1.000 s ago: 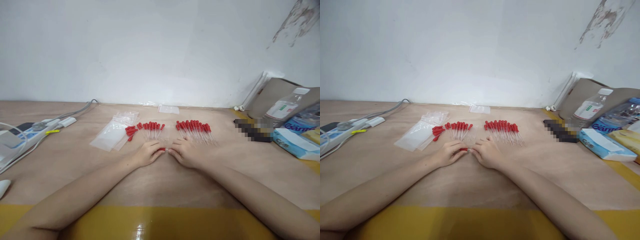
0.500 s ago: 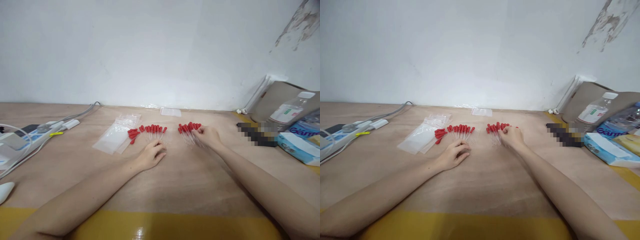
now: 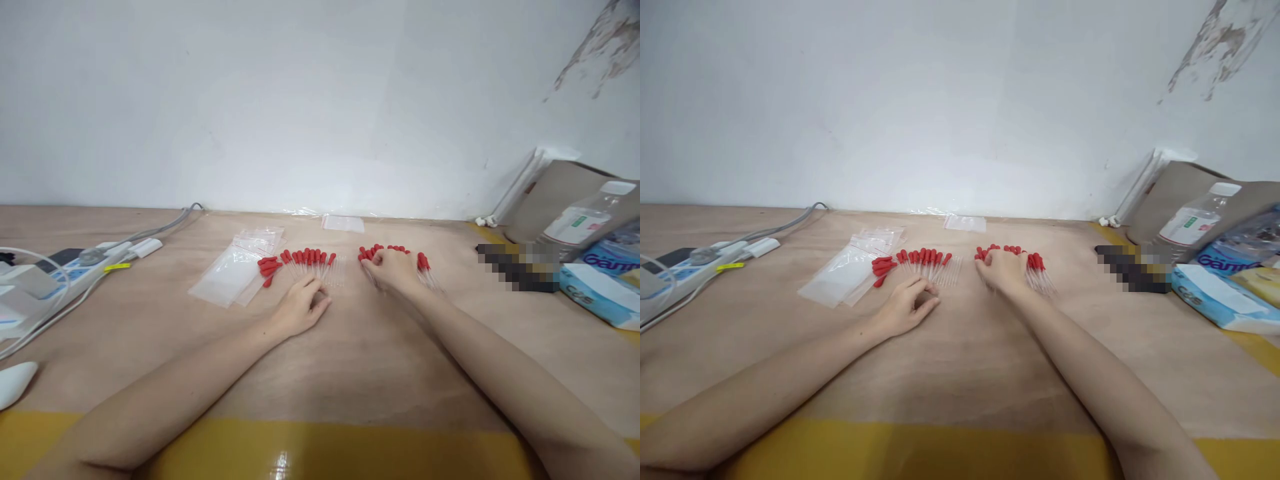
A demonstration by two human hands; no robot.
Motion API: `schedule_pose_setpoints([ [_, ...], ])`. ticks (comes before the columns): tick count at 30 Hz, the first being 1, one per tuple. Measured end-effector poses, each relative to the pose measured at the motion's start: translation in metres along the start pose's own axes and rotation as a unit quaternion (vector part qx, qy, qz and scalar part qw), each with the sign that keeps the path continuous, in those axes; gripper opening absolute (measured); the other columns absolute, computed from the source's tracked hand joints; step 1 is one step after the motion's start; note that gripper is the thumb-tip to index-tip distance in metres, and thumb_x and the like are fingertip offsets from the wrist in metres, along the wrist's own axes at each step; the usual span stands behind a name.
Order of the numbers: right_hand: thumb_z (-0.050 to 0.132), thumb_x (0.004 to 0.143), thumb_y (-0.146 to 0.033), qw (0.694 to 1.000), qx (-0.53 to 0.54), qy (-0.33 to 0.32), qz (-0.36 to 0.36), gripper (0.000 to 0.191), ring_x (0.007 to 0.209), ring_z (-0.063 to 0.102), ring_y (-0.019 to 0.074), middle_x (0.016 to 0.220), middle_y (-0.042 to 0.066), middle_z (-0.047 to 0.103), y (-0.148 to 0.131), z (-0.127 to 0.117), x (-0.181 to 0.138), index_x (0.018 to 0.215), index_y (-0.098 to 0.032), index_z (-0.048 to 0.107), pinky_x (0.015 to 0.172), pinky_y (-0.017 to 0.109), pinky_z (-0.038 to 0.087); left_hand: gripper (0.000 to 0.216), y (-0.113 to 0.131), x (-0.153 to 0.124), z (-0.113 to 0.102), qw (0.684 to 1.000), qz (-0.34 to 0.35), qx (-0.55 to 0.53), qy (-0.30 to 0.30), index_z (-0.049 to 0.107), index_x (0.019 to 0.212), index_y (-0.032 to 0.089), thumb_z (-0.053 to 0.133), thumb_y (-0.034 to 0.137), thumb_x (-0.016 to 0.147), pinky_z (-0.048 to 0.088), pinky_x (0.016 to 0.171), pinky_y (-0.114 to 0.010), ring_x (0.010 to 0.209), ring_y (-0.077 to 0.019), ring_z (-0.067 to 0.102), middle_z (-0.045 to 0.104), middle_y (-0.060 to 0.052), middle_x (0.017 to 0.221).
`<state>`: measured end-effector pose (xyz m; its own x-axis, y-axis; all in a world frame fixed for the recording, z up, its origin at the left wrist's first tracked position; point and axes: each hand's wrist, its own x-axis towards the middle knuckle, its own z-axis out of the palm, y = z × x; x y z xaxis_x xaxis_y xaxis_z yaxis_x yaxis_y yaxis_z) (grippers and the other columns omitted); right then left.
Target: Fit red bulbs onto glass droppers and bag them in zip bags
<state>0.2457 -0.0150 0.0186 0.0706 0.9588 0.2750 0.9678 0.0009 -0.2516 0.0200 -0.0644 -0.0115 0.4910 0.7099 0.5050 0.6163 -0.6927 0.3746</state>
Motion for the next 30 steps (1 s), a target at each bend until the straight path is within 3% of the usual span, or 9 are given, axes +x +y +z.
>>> schedule_pose_setpoints([
  [5, 0.046, 0.074, -0.040, 0.998, -0.002, -0.054, -0.029, 0.028, 0.076, 0.058, 0.0236, 0.074, 0.008, 0.065, -0.034, 0.012, 0.002, 0.065, -0.019, 0.063, 0.081, 0.044, 0.028, 0.011, -0.013, 0.008, -0.012, 0.991, -0.068, 0.098, 0.067, 0.053, 0.071, 0.017, 0.051, 0.025, 0.078, 0.040, 0.073, -0.031, 0.078, -0.0184, 0.050, 0.053, -0.004, 0.076],
  [10, 0.045, 0.075, -0.039, 0.994, -0.008, -0.107, 0.006, 0.030, 0.081, 0.059, 0.0276, 0.080, 0.013, 0.065, -0.043, 0.018, 0.014, 0.072, -0.015, 0.064, 0.080, 0.046, 0.032, 0.017, -0.045, 0.020, -0.048, 0.956, -0.167, 0.230, 0.074, 0.057, 0.072, 0.018, 0.051, 0.033, 0.077, 0.038, 0.078, -0.036, 0.084, -0.0229, 0.051, 0.056, -0.006, 0.079],
  [13, 0.046, 0.074, -0.033, 0.991, -0.019, -0.130, 0.014, 0.026, 0.084, 0.059, 0.0289, 0.084, 0.015, 0.065, -0.044, 0.018, 0.019, 0.079, -0.015, 0.065, 0.082, 0.048, 0.032, 0.024, -0.067, 0.023, -0.068, 0.939, -0.223, 0.260, 0.026, 0.059, 0.080, 0.019, 0.052, 0.042, 0.074, 0.040, 0.073, -0.033, 0.086, -0.0236, 0.053, 0.057, -0.007, 0.086],
  [17, 0.050, 0.073, -0.027, 0.988, -0.030, -0.148, 0.014, 0.022, 0.087, 0.058, 0.0301, 0.088, 0.016, 0.065, -0.050, 0.018, 0.021, 0.082, -0.015, 0.065, 0.086, 0.052, 0.027, 0.025, -0.082, 0.023, -0.077, 0.936, -0.261, 0.228, -0.062, 0.058, 0.079, 0.019, 0.055, 0.043, 0.071, 0.039, 0.060, -0.027, 0.073, -0.0198, 0.056, 0.060, -0.004, 0.079],
  [22, 0.051, 0.074, -0.024, 0.987, -0.024, -0.158, 0.010, 0.017, 0.087, 0.058, 0.0299, 0.085, 0.015, 0.065, -0.052, 0.015, 0.017, 0.080, -0.014, 0.065, 0.088, 0.052, 0.027, 0.020, -0.082, 0.024, -0.075, 0.929, -0.272, 0.242, -0.069, 0.056, 0.082, 0.019, 0.052, 0.037, 0.075, 0.038, 0.058, -0.026, 0.074, -0.0206, 0.058, 0.063, -0.005, 0.079],
  [26, 0.037, 0.084, -0.025, 0.994, 0.005, -0.107, -0.017, 0.026, 0.084, 0.059, 0.0274, 0.084, 0.015, 0.065, -0.037, 0.005, 0.005, 0.087, -0.014, 0.060, 0.084, 0.049, 0.031, 0.022, -0.081, 0.027, -0.082, 0.923, -0.275, 0.263, -0.063, 0.057, 0.092, 0.017, 0.047, 0.032, 0.079, 0.040, 0.065, -0.029, 0.081, -0.0233, 0.058, 0.063, -0.008, 0.084],
  [30, 0.041, 0.085, -0.025, 0.985, 0.110, 0.012, -0.132, 0.020, 0.079, 0.059, 0.0218, 0.084, 0.010, 0.065, -0.012, -0.003, -0.016, 0.093, -0.015, 0.055, 0.077, 0.037, 0.038, 0.024, -0.061, 0.030, -0.081, 0.940, -0.224, 0.251, -0.061, 0.062, 0.077, 0.016, 0.041, 0.027, 0.082, 0.041, 0.070, -0.031, 0.080, -0.0229, 0.056, 0.058, -0.009, 0.083],
])
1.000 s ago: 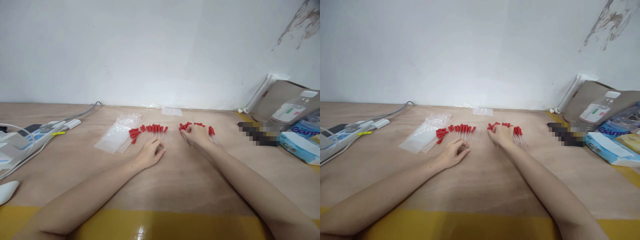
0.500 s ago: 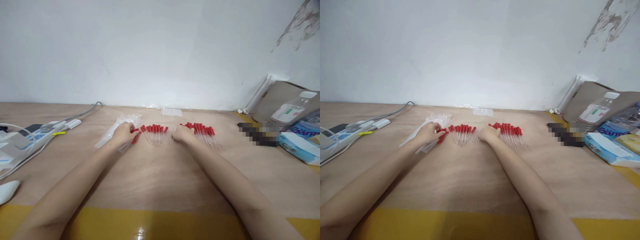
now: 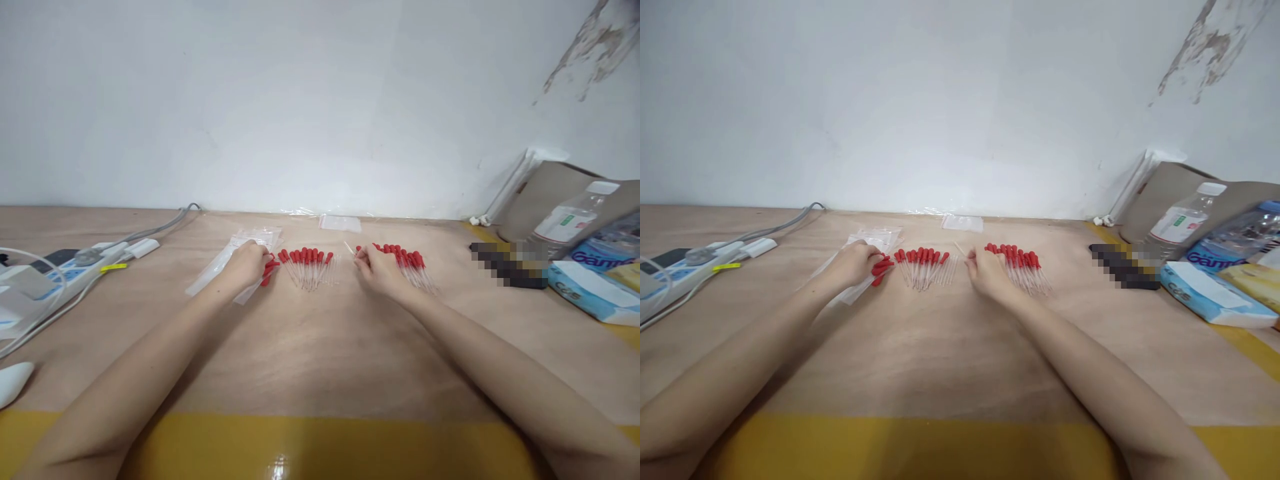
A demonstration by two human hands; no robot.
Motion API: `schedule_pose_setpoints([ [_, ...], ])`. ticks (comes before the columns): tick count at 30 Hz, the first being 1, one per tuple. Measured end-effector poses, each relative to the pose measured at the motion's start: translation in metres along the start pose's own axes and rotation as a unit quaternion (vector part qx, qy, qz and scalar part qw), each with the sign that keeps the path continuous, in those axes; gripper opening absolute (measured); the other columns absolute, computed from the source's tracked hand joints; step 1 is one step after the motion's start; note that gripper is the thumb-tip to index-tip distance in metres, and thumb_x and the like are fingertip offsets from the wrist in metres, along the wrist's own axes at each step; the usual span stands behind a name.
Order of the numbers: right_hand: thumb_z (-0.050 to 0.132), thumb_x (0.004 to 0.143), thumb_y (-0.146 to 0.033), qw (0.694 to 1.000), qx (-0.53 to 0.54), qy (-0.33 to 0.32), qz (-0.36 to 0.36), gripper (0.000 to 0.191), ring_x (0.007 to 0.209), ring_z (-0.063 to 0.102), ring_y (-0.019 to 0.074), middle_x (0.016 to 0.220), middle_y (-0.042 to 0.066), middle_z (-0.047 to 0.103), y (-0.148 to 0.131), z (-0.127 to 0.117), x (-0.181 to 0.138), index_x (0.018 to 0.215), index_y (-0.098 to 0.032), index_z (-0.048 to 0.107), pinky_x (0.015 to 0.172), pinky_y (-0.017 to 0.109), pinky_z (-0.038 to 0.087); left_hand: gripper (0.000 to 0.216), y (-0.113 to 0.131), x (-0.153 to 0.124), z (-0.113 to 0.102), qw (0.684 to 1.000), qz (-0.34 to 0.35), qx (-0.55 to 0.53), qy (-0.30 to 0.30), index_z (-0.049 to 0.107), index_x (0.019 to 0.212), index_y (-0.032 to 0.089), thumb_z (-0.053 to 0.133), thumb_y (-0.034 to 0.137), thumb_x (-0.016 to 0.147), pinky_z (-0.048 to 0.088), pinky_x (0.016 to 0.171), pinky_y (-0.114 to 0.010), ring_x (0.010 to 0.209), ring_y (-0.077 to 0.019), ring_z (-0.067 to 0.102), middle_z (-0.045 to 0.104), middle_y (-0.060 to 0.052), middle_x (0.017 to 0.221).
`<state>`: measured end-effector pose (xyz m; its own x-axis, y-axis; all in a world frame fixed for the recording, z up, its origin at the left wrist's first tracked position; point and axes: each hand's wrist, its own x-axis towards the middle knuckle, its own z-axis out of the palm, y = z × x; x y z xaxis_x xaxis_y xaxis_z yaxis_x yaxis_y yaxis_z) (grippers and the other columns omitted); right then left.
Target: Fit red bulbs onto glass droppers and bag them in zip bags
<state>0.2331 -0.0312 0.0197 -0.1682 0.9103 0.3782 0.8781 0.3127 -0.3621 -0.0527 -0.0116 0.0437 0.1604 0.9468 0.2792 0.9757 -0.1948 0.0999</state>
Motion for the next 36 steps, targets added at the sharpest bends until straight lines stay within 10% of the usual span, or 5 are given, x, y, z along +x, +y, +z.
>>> schedule_pose_setpoints([
  [9, 0.042, 0.085, -0.020, 0.964, 0.075, 0.120, -0.225, 0.020, 0.081, 0.057, 0.0173, 0.088, 0.009, 0.061, 0.014, 0.012, -0.048, 0.093, -0.016, 0.060, 0.073, 0.031, 0.042, 0.011, 0.083, -0.055, 0.039, 0.943, 0.213, -0.255, 0.036, 0.054, 0.084, 0.017, 0.051, 0.027, 0.081, 0.041, 0.072, -0.028, 0.078, -0.0161, 0.053, 0.056, -0.003, 0.082],
  [36, 0.050, 0.085, -0.022, 0.937, 0.091, 0.117, -0.318, 0.013, 0.071, 0.058, 0.0105, 0.081, 0.002, 0.067, 0.016, 0.025, -0.051, 0.089, -0.020, 0.062, 0.074, 0.031, 0.032, 0.018, 0.080, -0.054, 0.049, 0.909, 0.231, -0.344, 0.036, 0.062, 0.092, 0.018, 0.049, 0.029, 0.085, 0.044, 0.065, -0.023, 0.070, -0.0122, 0.058, 0.065, -0.001, 0.081],
])
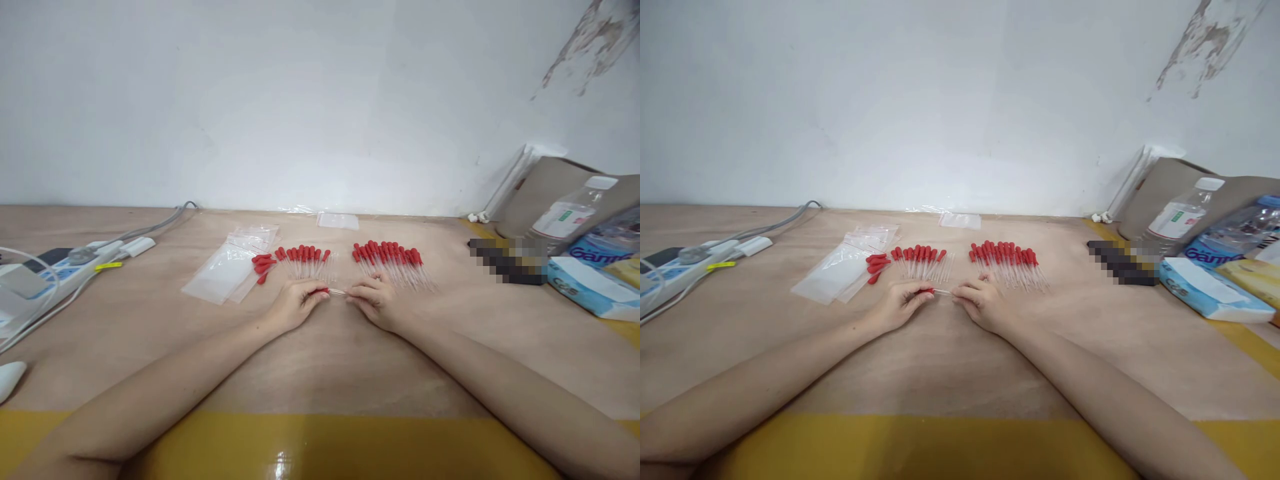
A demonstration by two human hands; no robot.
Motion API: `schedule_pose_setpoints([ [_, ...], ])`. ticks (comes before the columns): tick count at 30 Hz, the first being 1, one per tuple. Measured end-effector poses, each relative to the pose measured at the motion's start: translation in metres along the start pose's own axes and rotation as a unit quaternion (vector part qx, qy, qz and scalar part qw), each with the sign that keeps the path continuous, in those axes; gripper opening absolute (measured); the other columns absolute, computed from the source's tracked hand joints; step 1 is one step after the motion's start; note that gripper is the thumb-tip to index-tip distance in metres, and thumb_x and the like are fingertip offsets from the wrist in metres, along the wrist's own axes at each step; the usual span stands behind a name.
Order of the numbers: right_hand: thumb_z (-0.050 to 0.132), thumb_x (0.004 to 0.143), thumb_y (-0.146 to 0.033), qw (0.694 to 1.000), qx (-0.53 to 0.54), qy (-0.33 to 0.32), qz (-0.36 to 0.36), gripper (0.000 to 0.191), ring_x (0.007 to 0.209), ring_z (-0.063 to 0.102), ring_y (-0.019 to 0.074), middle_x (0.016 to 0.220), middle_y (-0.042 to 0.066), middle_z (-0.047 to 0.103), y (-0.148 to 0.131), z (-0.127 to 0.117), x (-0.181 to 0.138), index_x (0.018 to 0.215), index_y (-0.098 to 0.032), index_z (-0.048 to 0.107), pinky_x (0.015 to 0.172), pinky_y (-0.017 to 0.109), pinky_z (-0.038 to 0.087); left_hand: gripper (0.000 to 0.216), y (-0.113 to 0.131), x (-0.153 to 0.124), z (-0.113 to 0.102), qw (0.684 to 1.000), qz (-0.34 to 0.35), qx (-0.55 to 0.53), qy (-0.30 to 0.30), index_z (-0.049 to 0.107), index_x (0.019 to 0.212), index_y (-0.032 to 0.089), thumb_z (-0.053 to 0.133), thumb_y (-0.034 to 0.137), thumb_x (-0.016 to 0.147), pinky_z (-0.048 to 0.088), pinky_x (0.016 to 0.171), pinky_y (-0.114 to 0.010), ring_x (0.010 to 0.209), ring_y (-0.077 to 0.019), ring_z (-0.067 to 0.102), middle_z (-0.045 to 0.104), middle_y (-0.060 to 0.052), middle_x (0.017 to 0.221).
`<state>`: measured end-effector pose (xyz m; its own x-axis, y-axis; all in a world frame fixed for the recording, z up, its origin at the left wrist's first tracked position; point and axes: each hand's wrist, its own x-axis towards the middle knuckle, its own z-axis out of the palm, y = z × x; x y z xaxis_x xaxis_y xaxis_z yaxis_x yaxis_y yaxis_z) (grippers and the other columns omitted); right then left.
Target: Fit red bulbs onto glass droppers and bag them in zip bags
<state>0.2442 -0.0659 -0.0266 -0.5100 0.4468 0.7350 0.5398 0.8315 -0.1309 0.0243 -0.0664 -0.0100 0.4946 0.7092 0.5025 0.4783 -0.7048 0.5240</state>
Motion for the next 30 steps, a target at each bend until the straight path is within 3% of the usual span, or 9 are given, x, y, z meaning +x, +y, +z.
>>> schedule_pose_setpoints([
  [4, 0.046, 0.086, -0.020, 0.999, 0.017, -0.049, -0.014, 0.017, 0.074, 0.058, 0.0113, 0.084, 0.003, 0.067, 0.005, -0.005, 0.002, 0.091, -0.020, 0.062, 0.069, 0.029, 0.033, 0.015, 0.001, 0.000, -0.004, 0.998, 0.046, -0.001, -0.044, 0.062, 0.090, 0.018, 0.049, 0.025, 0.086, 0.044, 0.067, -0.022, 0.072, -0.0118, 0.058, 0.065, -0.001, 0.080],
  [8, 0.045, 0.086, -0.018, 0.995, -0.047, -0.081, -0.027, 0.019, 0.067, 0.055, 0.0106, 0.082, 0.002, 0.066, 0.003, -0.012, 0.007, 0.089, -0.021, 0.064, 0.070, 0.030, 0.030, 0.015, 0.000, 0.001, -0.003, 0.995, 0.060, 0.028, -0.073, 0.061, 0.088, 0.018, 0.048, 0.026, 0.086, 0.043, 0.067, -0.022, 0.073, -0.0122, 0.058, 0.064, -0.001, 0.080],
  [17, 0.040, 0.088, -0.022, 0.986, -0.141, -0.085, -0.030, 0.023, 0.063, 0.047, 0.0114, 0.070, 0.003, 0.061, -0.015, -0.009, 0.012, 0.081, -0.016, 0.062, 0.072, 0.031, 0.025, 0.019, -0.002, -0.001, 0.000, 0.988, 0.105, 0.097, -0.064, 0.059, 0.085, 0.015, 0.045, 0.028, 0.086, 0.042, 0.062, -0.023, 0.068, -0.0132, 0.055, 0.061, -0.004, 0.075],
  [22, 0.038, 0.088, -0.022, 0.983, -0.149, -0.092, -0.048, 0.026, 0.064, 0.047, 0.0115, 0.065, 0.001, 0.057, -0.017, -0.005, 0.012, 0.070, -0.016, 0.056, 0.076, 0.031, 0.024, 0.022, -0.001, 0.001, 0.000, 0.981, 0.140, 0.125, -0.047, 0.059, 0.082, 0.015, 0.043, 0.029, 0.087, 0.042, 0.069, -0.027, 0.069, -0.0148, 0.054, 0.060, -0.004, 0.072],
  [30, 0.037, 0.089, -0.022, 0.983, -0.143, -0.109, -0.032, 0.029, 0.062, 0.046, 0.0120, 0.062, 0.001, 0.057, -0.020, -0.001, 0.016, 0.067, -0.016, 0.056, 0.075, 0.032, 0.024, 0.021, -0.003, 0.003, 0.002, 0.978, 0.148, 0.132, -0.071, 0.059, 0.087, 0.016, 0.040, 0.027, 0.087, 0.042, 0.076, -0.030, 0.076, -0.0162, 0.056, 0.064, -0.006, 0.080],
])
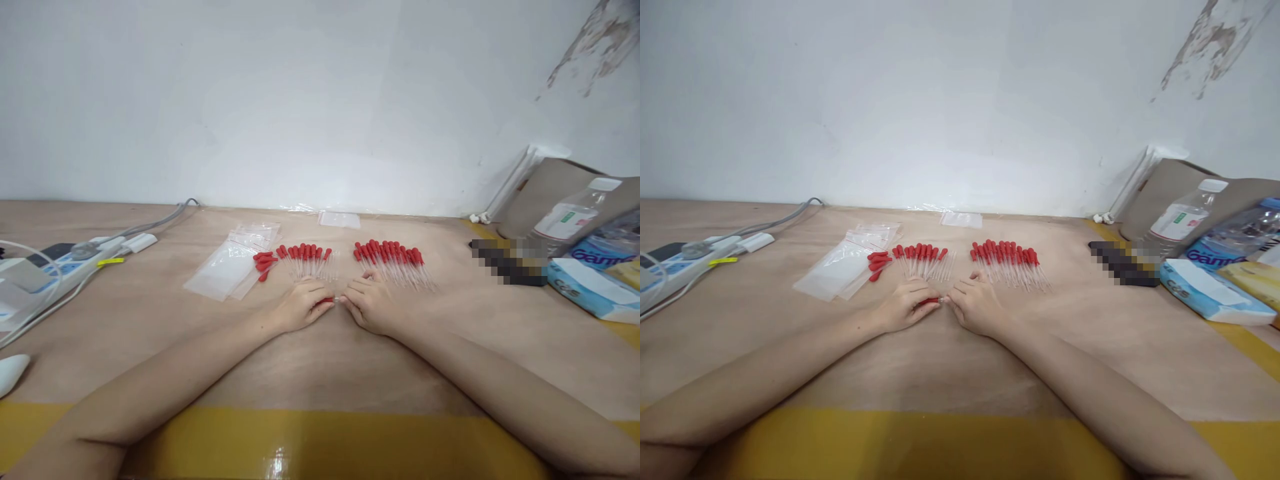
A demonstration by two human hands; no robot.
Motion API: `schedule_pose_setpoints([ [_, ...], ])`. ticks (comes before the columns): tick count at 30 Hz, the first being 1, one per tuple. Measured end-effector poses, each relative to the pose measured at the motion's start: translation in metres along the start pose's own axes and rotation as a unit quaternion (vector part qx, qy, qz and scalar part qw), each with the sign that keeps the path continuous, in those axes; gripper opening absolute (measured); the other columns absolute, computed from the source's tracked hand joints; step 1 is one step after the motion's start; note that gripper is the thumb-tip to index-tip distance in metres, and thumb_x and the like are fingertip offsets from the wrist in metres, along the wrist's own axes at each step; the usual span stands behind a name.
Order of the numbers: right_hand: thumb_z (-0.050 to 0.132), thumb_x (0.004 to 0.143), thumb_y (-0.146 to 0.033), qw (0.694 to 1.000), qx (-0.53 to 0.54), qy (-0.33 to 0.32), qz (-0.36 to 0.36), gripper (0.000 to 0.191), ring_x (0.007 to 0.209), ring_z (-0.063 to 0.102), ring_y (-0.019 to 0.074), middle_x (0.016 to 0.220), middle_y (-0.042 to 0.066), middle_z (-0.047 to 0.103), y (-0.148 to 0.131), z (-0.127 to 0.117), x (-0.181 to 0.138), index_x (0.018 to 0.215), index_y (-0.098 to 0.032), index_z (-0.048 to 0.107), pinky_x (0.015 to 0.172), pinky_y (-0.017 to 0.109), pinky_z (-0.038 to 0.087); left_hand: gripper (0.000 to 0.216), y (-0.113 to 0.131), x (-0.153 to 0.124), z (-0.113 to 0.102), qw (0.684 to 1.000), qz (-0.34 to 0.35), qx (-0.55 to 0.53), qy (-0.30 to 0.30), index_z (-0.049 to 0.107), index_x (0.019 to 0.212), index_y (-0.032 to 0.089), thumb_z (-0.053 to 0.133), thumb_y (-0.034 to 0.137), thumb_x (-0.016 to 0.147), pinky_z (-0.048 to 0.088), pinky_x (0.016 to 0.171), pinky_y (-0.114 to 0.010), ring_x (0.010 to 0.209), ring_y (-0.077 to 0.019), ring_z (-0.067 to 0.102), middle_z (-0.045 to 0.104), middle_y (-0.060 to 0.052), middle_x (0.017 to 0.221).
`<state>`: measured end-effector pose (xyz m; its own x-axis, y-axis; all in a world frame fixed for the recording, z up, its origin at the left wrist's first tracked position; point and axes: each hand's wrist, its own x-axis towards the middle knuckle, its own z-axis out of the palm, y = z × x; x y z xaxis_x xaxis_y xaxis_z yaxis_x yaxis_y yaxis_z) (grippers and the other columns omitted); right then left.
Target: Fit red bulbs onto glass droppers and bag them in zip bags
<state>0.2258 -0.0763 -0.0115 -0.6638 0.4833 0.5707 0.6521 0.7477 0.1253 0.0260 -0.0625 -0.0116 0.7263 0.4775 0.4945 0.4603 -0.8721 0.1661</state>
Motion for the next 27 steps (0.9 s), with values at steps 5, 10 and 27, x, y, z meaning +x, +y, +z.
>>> schedule_pose_setpoints([
  [5, 0.041, 0.088, -0.029, 0.999, -0.014, -0.035, 0.016, 0.029, 0.073, 0.048, 0.0155, 0.072, 0.005, 0.061, 0.001, -0.013, 0.006, 0.073, -0.017, 0.061, 0.075, 0.034, 0.025, 0.020, 0.000, -0.001, -0.001, 0.999, -0.029, 0.000, 0.020, 0.056, 0.098, 0.017, 0.045, 0.028, 0.086, 0.041, 0.080, -0.032, 0.083, -0.0174, 0.056, 0.062, -0.006, 0.088],
  [10, 0.044, 0.085, -0.032, 0.978, -0.011, -0.029, 0.204, 0.026, 0.075, 0.054, 0.0165, 0.079, 0.005, 0.064, 0.032, -0.031, 0.000, 0.075, -0.019, 0.065, 0.068, 0.030, 0.030, 0.043, -0.002, -0.005, -0.006, 0.993, -0.108, -0.012, 0.054, 0.042, 0.120, 0.018, 0.053, 0.032, 0.080, 0.042, 0.085, -0.033, 0.099, -0.0205, 0.051, 0.053, -0.009, 0.111],
  [27, 0.047, 0.076, -0.034, 0.841, -0.087, -0.059, 0.530, 0.026, 0.079, 0.060, 0.0240, 0.078, 0.012, 0.066, 0.103, -0.024, -0.026, 0.076, -0.015, 0.066, 0.071, 0.034, 0.035, 0.026, -0.002, -0.004, -0.007, 0.993, -0.118, -0.022, 0.008, 0.053, 0.105, 0.020, 0.050, 0.027, 0.081, 0.044, 0.078, -0.032, 0.087, -0.0185, 0.053, 0.054, -0.007, 0.102],
])
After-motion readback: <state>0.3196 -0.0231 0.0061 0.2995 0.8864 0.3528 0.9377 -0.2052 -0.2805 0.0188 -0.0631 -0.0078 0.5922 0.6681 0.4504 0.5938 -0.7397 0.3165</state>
